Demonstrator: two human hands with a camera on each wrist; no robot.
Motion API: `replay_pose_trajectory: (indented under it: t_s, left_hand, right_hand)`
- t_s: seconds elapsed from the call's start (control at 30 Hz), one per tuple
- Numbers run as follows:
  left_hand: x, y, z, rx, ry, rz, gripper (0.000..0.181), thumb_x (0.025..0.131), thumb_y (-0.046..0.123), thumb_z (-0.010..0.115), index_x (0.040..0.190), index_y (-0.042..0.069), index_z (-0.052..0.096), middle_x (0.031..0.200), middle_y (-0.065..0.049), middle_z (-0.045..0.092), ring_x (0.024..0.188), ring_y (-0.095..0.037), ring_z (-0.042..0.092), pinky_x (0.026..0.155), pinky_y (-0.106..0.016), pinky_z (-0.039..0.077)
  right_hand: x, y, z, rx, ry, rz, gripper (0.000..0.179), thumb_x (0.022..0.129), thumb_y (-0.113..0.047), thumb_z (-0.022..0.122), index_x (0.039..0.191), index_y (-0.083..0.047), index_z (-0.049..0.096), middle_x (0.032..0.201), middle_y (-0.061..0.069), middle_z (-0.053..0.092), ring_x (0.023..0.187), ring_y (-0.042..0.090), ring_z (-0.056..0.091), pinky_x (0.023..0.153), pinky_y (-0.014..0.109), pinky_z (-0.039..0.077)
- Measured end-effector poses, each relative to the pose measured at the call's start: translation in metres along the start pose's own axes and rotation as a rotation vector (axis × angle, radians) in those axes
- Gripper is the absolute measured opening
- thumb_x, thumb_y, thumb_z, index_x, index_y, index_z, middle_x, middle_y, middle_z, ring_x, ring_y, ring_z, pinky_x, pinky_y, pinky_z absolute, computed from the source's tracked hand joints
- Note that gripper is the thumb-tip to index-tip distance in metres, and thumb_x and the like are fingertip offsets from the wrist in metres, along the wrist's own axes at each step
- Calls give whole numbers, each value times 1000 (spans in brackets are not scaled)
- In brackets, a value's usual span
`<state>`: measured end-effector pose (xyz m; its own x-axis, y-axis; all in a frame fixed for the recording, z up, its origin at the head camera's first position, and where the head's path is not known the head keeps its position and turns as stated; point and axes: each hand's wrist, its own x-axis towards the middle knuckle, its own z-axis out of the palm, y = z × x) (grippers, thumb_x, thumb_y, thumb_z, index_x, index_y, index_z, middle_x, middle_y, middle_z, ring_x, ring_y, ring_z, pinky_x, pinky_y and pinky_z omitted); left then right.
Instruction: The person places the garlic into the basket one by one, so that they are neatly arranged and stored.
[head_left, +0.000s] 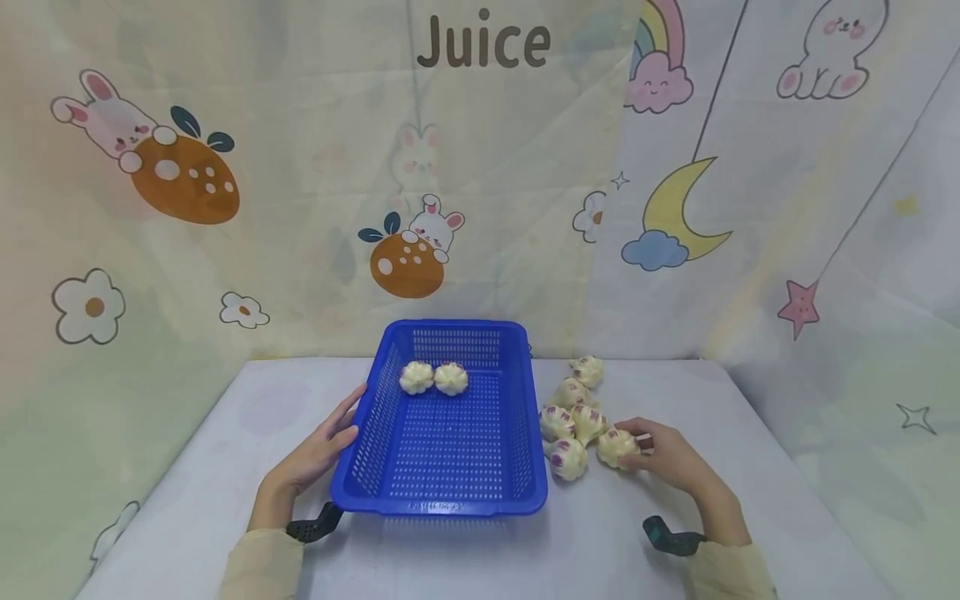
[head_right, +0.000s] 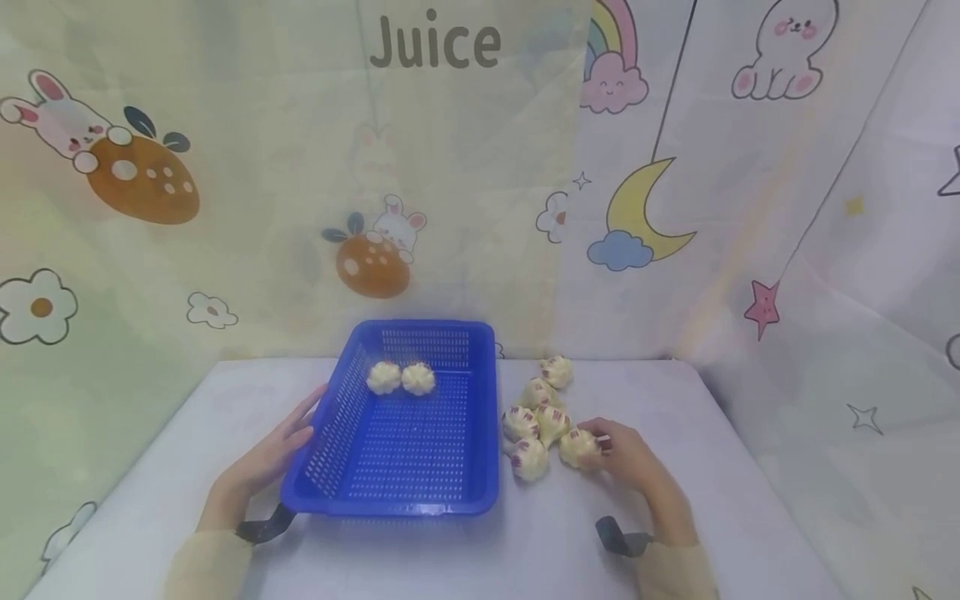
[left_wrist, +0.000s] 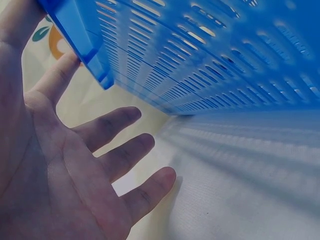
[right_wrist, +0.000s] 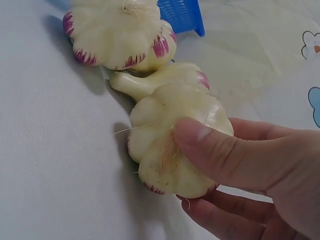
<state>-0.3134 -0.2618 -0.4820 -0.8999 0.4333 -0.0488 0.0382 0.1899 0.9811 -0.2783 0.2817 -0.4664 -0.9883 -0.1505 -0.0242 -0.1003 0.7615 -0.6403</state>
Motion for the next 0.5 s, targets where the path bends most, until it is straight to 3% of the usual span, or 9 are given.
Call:
replay_pose_trajectory:
  t_s: [0.27,0.5]
  left_hand:
    - [4,-6,-3,-3,-16,13,61,101,33,43,149,46,8,159,-19,10,139,-49,24,107,-63,29]
    - [4,-5,-2,-25,-9,-13,62,100,36,45,149,47,9,159,-18,11,139,-49,27,107,-62,30]
  right_hand:
    - [-2,0,-4,7,-16,-2,48,73,-22,80,117,-11,62,114,11,64,104,32,61,84,46,53]
    - [-4,3,-7,42,-46,0,48,72,-24,81,115,-13,63,113,9,63,104,30,61,84,45,53]
